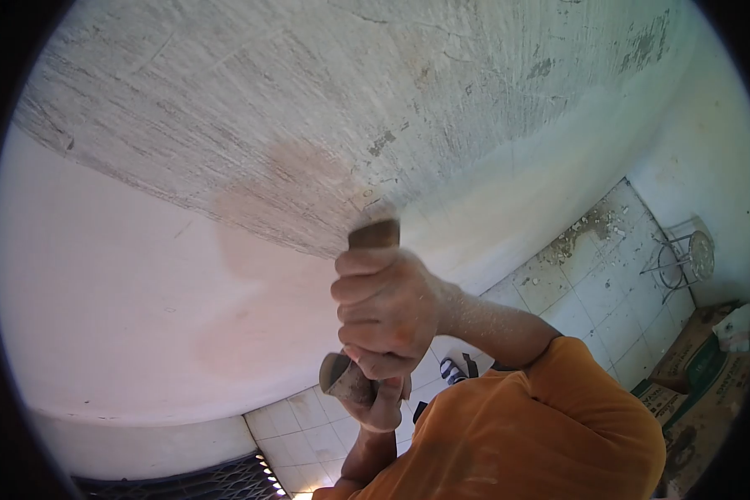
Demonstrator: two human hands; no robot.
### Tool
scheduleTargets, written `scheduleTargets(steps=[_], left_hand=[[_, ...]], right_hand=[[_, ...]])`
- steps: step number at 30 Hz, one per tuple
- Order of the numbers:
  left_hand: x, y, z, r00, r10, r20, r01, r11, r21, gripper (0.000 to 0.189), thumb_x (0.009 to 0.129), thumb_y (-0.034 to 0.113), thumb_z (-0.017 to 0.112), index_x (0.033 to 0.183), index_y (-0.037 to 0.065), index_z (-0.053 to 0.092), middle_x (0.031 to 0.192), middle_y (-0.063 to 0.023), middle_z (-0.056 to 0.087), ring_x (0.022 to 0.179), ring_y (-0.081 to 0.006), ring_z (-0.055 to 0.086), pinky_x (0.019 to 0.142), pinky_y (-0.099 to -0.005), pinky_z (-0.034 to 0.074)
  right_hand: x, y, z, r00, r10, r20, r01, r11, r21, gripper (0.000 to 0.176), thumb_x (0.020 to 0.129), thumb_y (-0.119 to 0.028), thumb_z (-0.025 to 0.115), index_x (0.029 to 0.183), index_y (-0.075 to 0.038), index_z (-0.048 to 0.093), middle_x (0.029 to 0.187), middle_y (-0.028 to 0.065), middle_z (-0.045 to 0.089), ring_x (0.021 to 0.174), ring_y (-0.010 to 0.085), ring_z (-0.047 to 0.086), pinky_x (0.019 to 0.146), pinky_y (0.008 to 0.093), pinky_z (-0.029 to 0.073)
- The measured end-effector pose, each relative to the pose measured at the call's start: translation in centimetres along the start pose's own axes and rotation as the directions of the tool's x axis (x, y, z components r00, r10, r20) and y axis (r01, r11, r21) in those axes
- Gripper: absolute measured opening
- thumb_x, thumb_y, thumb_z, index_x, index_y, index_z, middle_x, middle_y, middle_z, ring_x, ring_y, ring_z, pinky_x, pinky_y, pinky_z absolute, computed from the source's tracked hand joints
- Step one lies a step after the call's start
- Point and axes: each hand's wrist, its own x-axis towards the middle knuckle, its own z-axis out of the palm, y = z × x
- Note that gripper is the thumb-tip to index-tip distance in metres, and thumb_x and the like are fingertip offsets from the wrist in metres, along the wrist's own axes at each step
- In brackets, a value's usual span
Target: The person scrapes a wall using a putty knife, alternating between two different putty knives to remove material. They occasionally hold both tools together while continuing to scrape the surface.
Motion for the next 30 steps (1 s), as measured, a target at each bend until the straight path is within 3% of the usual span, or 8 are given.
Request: scheduleTargets(steps=[6, 10, 14, 18, 21, 25, 28, 30], left_hand=[[-1.0, 0.4, 0.8, 0.998, 0.008, -0.065, -0.006, 0.999, 0.033, 0.04, 0.082, 0.009, 0.059, 0.115, -0.003, 0.039, 0.067, -0.0124, 0.049, 0.037, -0.0108, 0.039, 0.03, -0.0208, 0.028], [-0.9, 0.9, 0.8, 0.997, -0.013, -0.075, 0.02, 0.995, 0.093, 0.047, 0.082, 0.012, 0.059, 0.119, -0.003, 0.036, 0.069, -0.0148, 0.05, 0.037, -0.0118, 0.04, 0.028, -0.0201, 0.028], [-1.6, 1.4, 2.0, 0.977, -0.069, -0.2, 0.077, 0.996, 0.032, 0.055, 0.078, 0.015, 0.061, 0.123, -0.003, 0.035, 0.068, -0.0147, 0.05, 0.038, -0.0124, 0.041, 0.028, -0.0194, 0.027], [-1.4, 2.3, 2.4, 0.981, -0.063, -0.185, 0.076, 0.995, 0.064, 0.057, 0.077, 0.017, 0.062, 0.122, -0.003, 0.034, 0.066, -0.0144, 0.05, 0.038, -0.0123, 0.041, 0.028, -0.0195, 0.026], [-1.2, 2.3, 1.9, 0.983, -0.086, -0.161, 0.099, 0.993, 0.071, 0.051, 0.077, 0.016, 0.062, 0.117, -0.002, 0.038, 0.061, -0.0121, 0.049, 0.037, -0.0118, 0.041, 0.028, -0.019, 0.026], [-0.2, 1.4, 1.7, 0.981, -0.031, -0.19, 0.05, 0.994, 0.094, 0.05, 0.078, 0.015, 0.062, 0.117, -0.002, 0.038, 0.064, -0.0121, 0.05, 0.038, -0.0115, 0.042, 0.03, -0.0184, 0.028], [-1.5, 1.1, 1.6, 0.973, -0.035, -0.226, 0.05, 0.997, 0.059, 0.05, 0.077, 0.014, 0.062, 0.117, -0.003, 0.038, 0.068, -0.0135, 0.052, 0.039, -0.012, 0.043, 0.03, -0.0185, 0.028], [-1.3, 1.8, 2.2, 0.975, -0.046, -0.218, 0.059, 0.997, 0.054, 0.05, 0.077, 0.012, 0.062, 0.118, -0.004, 0.038, 0.07, -0.0143, 0.051, 0.04, -0.0126, 0.043, 0.03, -0.0193, 0.028]], right_hand=[[-0.2, -0.2, 1.3, 0.993, 0.018, -0.117, 0.002, 0.986, 0.17, 0.024, 0.065, -0.016, 0.051, 0.046, -0.012, 0.037, 0.047, -0.0011, 0.036, 0.048, 0.0175, 0.04, 0.06, 0.0308, 0.04], [1.0, 0.4, -0.2, 0.98, -0.028, -0.199, 0.048, 0.994, 0.097, 0.024, 0.066, -0.016, 0.051, 0.046, -0.012, 0.038, 0.048, -0.0005, 0.037, 0.05, 0.0182, 0.041, 0.06, 0.0316, 0.041], [-0.3, -0.4, 1.1, 0.993, 0.007, -0.114, 0.015, 0.982, 0.188, 0.024, 0.066, -0.018, 0.053, 0.047, -0.012, 0.04, 0.049, 0.0, 0.039, 0.052, 0.0184, 0.043, 0.066, 0.0313, 0.042], [0.0, -0.3, 0.8, 0.991, 0.016, -0.133, 0.011, 0.98, 0.2, 0.023, 0.065, -0.018, 0.053, 0.047, -0.012, 0.04, 0.049, 0.0002, 0.039, 0.054, 0.0184, 0.043, 0.068, 0.0311, 0.041], [-0.2, -0.3, 1.3, 0.984, 0.009, -0.176, 0.02, 0.987, 0.162, 0.022, 0.063, -0.018, 0.053, 0.047, -0.012, 0.039, 0.049, 0.0, 0.039, 0.054, 0.0177, 0.043, 0.066, 0.031, 0.041], [0.8, 0.1, -1.0, 0.999, 0.029, -0.022, -0.028, 1.0, 0.014, 0.026, 0.066, -0.025, 0.054, 0.045, -0.014, 0.046, 0.047, -0.0021, 0.046, 0.059, 0.0159, 0.046, 0.077, 0.0291, 0.041], [0.1, -0.2, 1.4, 0.989, -0.033, -0.145, 0.058, 0.983, 0.175, 0.023, 0.065, -0.018, 0.051, 0.047, -0.012, 0.037, 0.047, 0.0, 0.035, 0.052, 0.0172, 0.042, 0.062, 0.0322, 0.041], [0.0, -0.2, 1.1, 0.991, -0.016, -0.133, 0.038, 0.986, 0.164, 0.024, 0.065, -0.018, 0.051, 0.047, -0.012, 0.037, 0.048, -0.0002, 0.036, 0.053, 0.0174, 0.043, 0.062, 0.0323, 0.04]])
